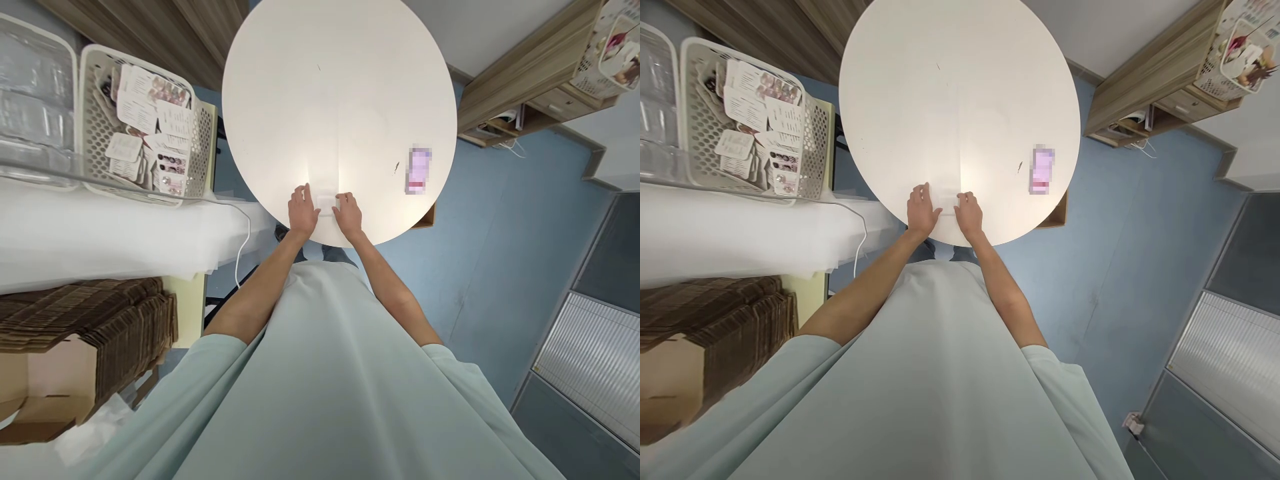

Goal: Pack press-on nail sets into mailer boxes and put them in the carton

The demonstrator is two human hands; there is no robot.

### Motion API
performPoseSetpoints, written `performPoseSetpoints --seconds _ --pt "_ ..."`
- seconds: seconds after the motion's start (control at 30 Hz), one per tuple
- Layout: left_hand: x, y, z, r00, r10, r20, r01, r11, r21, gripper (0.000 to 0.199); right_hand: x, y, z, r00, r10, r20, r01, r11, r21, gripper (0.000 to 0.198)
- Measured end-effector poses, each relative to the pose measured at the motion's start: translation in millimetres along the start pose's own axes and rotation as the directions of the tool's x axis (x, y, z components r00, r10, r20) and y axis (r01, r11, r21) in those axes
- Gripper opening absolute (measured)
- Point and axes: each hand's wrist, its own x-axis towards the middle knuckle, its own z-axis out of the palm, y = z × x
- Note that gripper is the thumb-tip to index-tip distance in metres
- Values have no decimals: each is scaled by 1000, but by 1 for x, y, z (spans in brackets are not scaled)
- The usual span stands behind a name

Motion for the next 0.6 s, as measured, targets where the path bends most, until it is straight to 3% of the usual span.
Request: performPoseSetpoints --seconds 0.1,0.17,0.33,0.6 --pt "8 -5 0 964 247 102 -251 968 26 69 3 -2 -1 987 -154 46 156 986 -51 54" --pt "12 -7 0 933 301 194 -312 950 28 65 5 -1 -2 977 -189 104 195 979 -60 57" --pt "3 -13 -2 915 312 255 -341 937 76 67 -2 10 -3 957 -224 185 237 970 -51 59" --pt "-49 -34 0 899 340 276 -368 928 56 71 -43 34 14 910 -318 265 353 930 -98 65"
